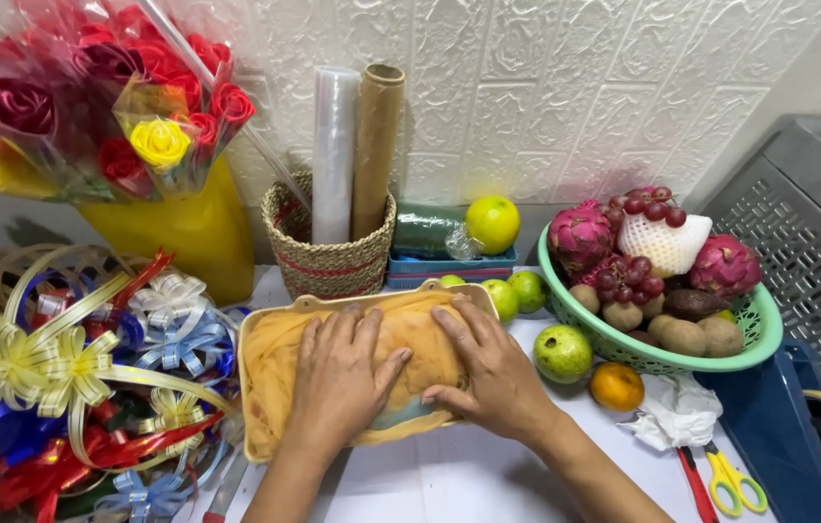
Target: The person places items into a small rectangular basket and covers them with a translucent yellow fabric by hand. They then reach into a larger bowl of fruit and pick up items including grapes and dragon fruit one at a time.
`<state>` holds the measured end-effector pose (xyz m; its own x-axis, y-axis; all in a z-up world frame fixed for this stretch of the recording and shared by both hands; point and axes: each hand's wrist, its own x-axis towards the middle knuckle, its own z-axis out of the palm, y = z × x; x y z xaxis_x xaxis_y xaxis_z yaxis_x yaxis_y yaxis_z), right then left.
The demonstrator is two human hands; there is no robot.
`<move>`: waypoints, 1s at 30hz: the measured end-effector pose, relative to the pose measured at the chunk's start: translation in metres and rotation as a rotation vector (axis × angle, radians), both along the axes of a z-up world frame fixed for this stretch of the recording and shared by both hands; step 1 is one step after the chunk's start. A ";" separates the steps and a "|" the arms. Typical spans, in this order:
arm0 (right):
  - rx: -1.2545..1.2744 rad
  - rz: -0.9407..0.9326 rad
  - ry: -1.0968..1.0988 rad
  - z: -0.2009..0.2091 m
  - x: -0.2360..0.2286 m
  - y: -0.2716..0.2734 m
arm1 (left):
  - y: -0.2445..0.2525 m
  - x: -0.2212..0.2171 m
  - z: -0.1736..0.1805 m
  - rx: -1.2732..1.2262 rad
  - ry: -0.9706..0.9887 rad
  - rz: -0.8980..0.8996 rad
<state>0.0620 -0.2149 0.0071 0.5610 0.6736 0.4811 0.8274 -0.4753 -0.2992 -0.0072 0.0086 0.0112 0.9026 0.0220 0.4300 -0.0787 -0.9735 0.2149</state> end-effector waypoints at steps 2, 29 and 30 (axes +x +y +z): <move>-0.012 0.006 0.048 0.001 -0.001 -0.004 | -0.001 -0.001 -0.002 0.004 -0.029 -0.011; -0.714 -0.378 -0.167 0.006 0.093 -0.043 | 0.002 0.001 -0.002 -0.009 -0.105 -0.058; -0.733 -0.399 -0.175 0.005 0.090 -0.045 | 0.002 0.001 -0.002 0.000 -0.140 -0.062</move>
<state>0.1518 -0.2603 0.0118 0.7810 0.6161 0.1028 0.5620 -0.7650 0.3145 -0.0065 0.0107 0.0091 0.8336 -0.0321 0.5514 -0.1680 -0.9657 0.1978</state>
